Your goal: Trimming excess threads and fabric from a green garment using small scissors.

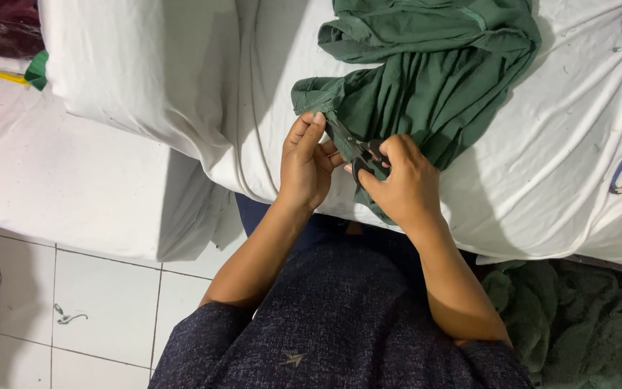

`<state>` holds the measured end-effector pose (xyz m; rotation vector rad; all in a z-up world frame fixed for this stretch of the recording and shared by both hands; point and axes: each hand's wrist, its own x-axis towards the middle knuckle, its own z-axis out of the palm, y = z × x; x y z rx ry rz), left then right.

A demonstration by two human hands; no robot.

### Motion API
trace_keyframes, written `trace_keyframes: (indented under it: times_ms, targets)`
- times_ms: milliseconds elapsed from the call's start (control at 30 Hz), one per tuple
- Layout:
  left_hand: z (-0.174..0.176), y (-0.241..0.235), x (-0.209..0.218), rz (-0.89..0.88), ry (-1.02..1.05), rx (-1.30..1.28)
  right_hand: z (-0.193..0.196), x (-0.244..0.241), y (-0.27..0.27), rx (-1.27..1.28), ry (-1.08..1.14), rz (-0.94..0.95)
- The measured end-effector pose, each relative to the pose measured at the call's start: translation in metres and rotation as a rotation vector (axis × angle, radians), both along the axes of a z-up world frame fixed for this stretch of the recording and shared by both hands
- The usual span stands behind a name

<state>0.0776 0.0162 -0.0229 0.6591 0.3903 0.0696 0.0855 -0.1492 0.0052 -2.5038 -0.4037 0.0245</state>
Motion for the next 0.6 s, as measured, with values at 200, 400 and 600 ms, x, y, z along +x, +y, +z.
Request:
trace_keyframes:
  times_ms: [200, 400, 600]
  targets:
    - [-0.001, -0.002, 0.000, 0.005, -0.001, 0.009, 0.003, -0.002, 0.005, 0.064, 0.014, -0.025]
    - [-0.002, -0.003, 0.000, 0.011, -0.011, 0.026, -0.003, -0.003, 0.005, 0.055, 0.014, -0.028]
    - [-0.006, -0.003, -0.002, 0.026, -0.013, 0.016, -0.001, -0.003, 0.004, 0.115, 0.022, -0.012]
